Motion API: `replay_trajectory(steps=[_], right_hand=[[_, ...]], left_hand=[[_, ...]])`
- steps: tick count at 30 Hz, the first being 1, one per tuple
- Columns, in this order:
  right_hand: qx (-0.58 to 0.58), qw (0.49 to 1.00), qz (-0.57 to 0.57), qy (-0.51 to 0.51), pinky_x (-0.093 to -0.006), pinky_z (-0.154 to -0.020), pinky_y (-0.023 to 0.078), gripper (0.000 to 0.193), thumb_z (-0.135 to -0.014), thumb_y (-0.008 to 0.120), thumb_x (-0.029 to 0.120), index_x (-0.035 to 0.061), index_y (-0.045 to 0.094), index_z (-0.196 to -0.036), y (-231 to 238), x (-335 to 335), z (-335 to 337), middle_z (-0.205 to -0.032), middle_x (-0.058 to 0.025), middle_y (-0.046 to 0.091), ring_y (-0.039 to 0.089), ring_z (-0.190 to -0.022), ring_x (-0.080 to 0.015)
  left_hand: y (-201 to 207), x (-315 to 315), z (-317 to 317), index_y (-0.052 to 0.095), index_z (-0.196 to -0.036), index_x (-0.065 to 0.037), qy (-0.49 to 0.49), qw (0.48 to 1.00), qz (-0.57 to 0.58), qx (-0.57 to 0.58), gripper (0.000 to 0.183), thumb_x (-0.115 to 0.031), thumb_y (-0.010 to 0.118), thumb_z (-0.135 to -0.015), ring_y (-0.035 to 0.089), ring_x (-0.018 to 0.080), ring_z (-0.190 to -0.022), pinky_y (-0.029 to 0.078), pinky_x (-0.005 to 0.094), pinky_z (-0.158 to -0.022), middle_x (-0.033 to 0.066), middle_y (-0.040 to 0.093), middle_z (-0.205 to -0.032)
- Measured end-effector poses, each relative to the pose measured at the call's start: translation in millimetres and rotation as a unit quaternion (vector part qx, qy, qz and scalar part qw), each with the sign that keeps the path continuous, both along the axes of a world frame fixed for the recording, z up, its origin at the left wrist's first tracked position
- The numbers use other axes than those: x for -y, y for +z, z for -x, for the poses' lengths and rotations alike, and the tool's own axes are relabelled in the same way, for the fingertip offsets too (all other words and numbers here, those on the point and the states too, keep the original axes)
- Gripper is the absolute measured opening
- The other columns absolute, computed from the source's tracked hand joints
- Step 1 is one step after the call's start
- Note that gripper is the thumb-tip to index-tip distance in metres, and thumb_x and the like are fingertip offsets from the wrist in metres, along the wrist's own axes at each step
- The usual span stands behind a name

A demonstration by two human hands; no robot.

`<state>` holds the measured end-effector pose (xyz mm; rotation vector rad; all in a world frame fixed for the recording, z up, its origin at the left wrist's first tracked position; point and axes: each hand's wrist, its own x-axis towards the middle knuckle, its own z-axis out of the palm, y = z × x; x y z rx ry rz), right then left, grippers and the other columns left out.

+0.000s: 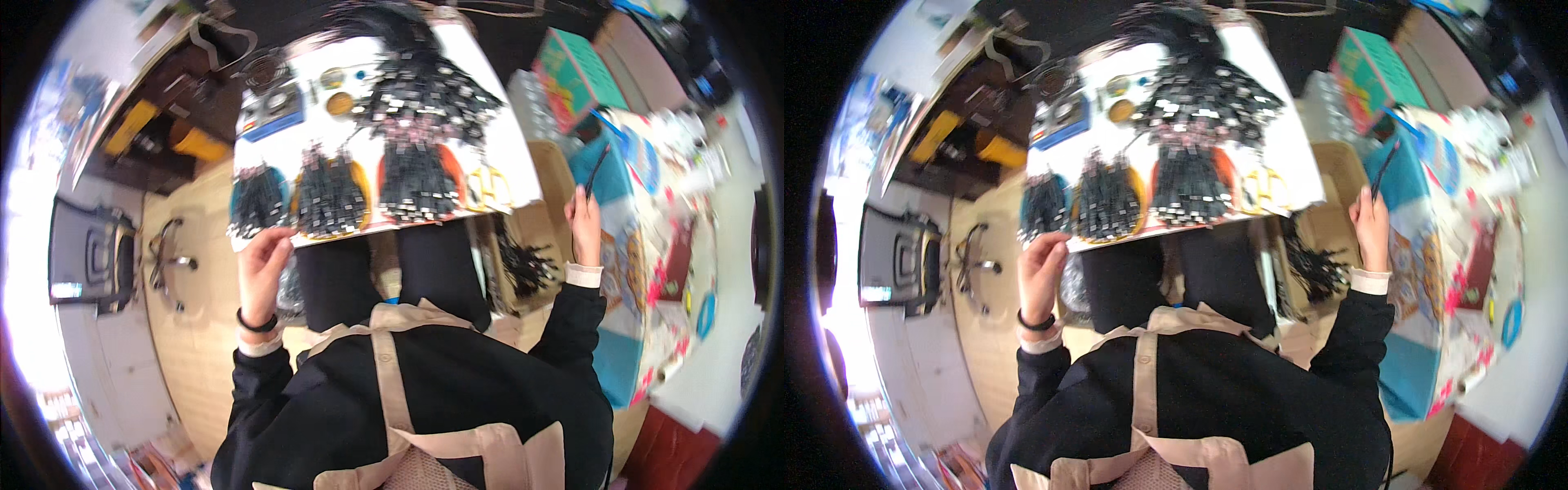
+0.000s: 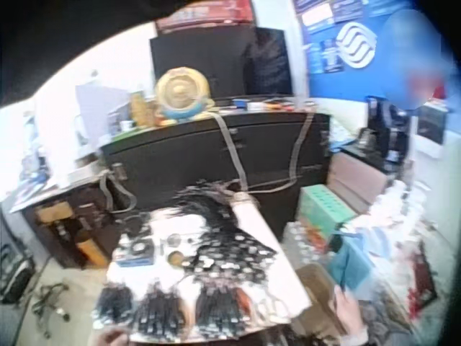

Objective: The person repeatedly picks up small black cylindrical components and attaches a small white piece to each one by hand. They place the finished items into a tray on the table. The process is repeated for multiple units.

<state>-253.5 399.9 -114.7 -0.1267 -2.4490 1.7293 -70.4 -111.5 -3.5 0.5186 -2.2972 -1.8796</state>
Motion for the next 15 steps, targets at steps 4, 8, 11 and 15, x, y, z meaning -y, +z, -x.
replay_trajectory(steps=[4,8,11,15], right_hand=[[-0.023,0.973,-0.227,-0.017,-0.0329,-0.049,0.045,0.026,-0.099,0.049,0.023,-0.0012,0.056,-0.090,-152.0,4.7,51.8,-0.065,-0.0081,0.060,0.056,-0.050,-0.0175],[0.000,0.953,-0.298,0.051,-0.0362,-0.054,0.049,0.019,-0.086,0.051,0.002,-0.0107,0.064,-0.089,-200.1,-3.6,52.3,-0.073,-0.0153,0.066,0.066,-0.063,-0.0236],[0.073,0.982,-0.170,0.024,-0.0353,-0.054,0.049,0.017,-0.087,0.054,0.002,-0.0108,0.064,-0.089,-166.3,-5.8,37.7,-0.074,-0.0148,0.066,0.065,-0.063,-0.0206],[0.088,0.986,-0.133,0.044,-0.0320,-0.068,0.053,0.023,-0.096,0.055,0.011,-0.0068,0.059,-0.111,-103.8,-2.3,13.1,-0.090,-0.0157,0.068,0.067,-0.075,-0.0188]], left_hand=[[-4.8,25.6,9.2,0.067,-0.100,-0.001,0.062,0.966,0.246,-0.040,0.011,-0.006,0.062,-0.091,0.057,0.0090,-0.069,0.046,0.0235,-0.064,0.0045,0.065,-0.081],[-11.2,55.4,38.9,0.067,-0.093,0.000,0.088,0.902,0.419,-0.058,0.010,-0.007,0.064,-0.086,0.061,0.0172,-0.065,0.049,0.0294,-0.062,0.0109,0.066,-0.075],[-24.9,73.2,69.1,0.066,-0.086,-0.001,0.074,0.872,0.480,-0.059,0.011,-0.011,0.064,-0.084,0.063,0.0291,-0.068,0.050,0.0370,-0.064,0.0154,0.063,-0.073],[-43.0,79.9,109.1,0.062,-0.080,-0.001,0.075,0.827,0.556,-0.046,0.015,-0.015,0.066,-0.084,0.063,0.0365,-0.075,0.050,0.0445,-0.068,0.0175,0.064,-0.081]])
